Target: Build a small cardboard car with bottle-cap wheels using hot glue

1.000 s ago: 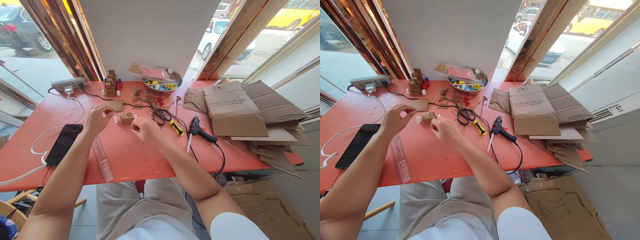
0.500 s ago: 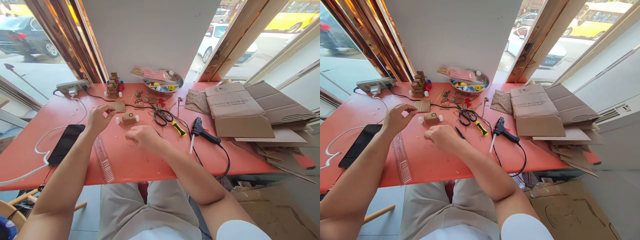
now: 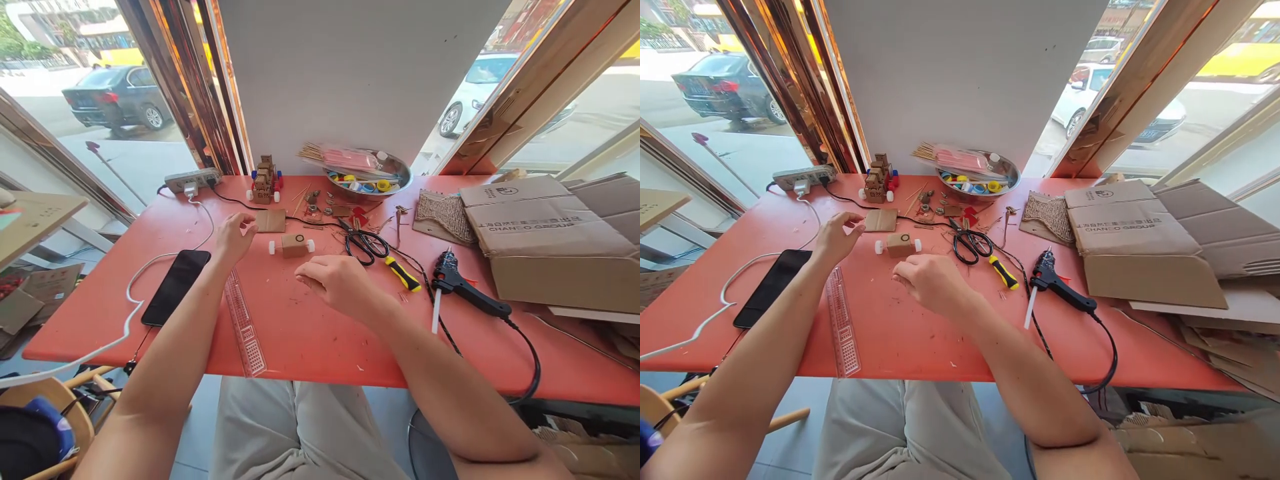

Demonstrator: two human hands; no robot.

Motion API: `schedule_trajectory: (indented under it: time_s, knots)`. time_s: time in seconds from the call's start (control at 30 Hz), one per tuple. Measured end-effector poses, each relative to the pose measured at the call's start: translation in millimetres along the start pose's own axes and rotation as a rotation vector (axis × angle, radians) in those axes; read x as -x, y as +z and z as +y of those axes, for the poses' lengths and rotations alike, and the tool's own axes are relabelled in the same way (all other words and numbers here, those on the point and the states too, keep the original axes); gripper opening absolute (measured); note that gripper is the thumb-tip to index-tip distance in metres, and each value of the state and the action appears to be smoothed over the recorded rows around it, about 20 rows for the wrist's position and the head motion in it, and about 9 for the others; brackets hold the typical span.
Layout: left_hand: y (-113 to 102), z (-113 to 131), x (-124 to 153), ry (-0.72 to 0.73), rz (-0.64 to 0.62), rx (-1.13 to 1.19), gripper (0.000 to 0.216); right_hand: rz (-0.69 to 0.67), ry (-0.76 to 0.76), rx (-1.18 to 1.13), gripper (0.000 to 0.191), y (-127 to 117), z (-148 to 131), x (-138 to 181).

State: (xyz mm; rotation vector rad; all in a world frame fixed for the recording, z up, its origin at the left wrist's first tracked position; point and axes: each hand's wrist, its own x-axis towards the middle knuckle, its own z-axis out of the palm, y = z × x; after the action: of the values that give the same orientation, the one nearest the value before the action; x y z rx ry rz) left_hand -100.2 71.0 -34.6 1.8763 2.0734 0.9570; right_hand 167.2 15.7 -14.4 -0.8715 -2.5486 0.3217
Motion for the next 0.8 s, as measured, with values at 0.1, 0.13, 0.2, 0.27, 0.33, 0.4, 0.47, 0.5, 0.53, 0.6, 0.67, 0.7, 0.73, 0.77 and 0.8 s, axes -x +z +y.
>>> schedule_trajectory:
  time_s: [0.1,0.13,0.2,0.27,0.33,0.4,0.47,0.5,0.53,0.6,0.67,0.7,0.73,0.77,0.8]
  knots:
    - [5.3,-0.6,-0.9,-0.007,-0.033,-0.027,0.017,-0.032,0.032,0.016,0.018,0.8,-0.8,-0.9]
    - [6.2,-0.7,-0.7,-0.003,-0.039,-0.032,0.018,-0.05,0.043,0.018,0.018,1.6,-2.2,-1.3]
    - [6.7,-0.7,0.3,0.002,-0.04,-0.03,0.017,-0.087,0.056,0.004,0.017,3.3,-6.9,-2.1]
    - [6.1,-0.3,0.9,0.002,-0.035,-0.012,0.017,-0.14,0.061,-0.01,0.019,4.2,-13.7,-3.0]
    - [5.3,0.9,0.7,-0.003,-0.024,0.021,0.016,-0.216,0.067,-0.002,0.022,3.5,-21.5,-4.5]
    - [4.7,2.8,-0.1,-0.014,-0.009,0.06,0.015,-0.293,0.079,0.024,0.024,1.7,-28.7,-6.5]
    - [4.8,4.8,-0.9,-0.022,0.009,0.099,0.013,-0.344,0.095,0.052,0.025,-0.6,-34.0,-8.7]
    - [5.1,5.6,-1.2,-0.024,0.021,0.118,0.011,-0.36,0.101,0.063,0.026,-1.6,-35.9,-9.9]
    - [5.5,6.3,-1.3,-0.025,0.035,0.135,0.01,-0.371,0.105,0.074,0.026,-2.5,-37.3,-11.0]
    - [6.6,7.4,-1.3,-0.027,0.068,0.165,0.007,-0.383,0.111,0.091,0.026,-4.0,-39.0,-13.1]
    - [7.4,8.1,-1.1,-0.027,0.099,0.19,0.005,-0.392,0.119,0.111,0.026,-5.5,-40.1,-15.0]
    - [7.5,8.4,-1.0,-0.026,0.108,0.201,0.006,-0.395,0.125,0.12,0.025,-6.2,-40.6,-15.8]
    - [7.3,8.8,-0.8,-0.03,0.116,0.209,0.007,-0.399,0.13,0.127,0.025,-6.9,-41.3,-16.5]
    - [6.9,9.2,-0.7,-0.04,0.122,0.216,0.009,-0.402,0.133,0.132,0.025,-7.5,-42.1,-17.0]
    - [6.4,9.6,-0.6,-0.054,0.129,0.221,0.011,-0.404,0.134,0.135,0.025,-7.9,-43.0,-17.4]
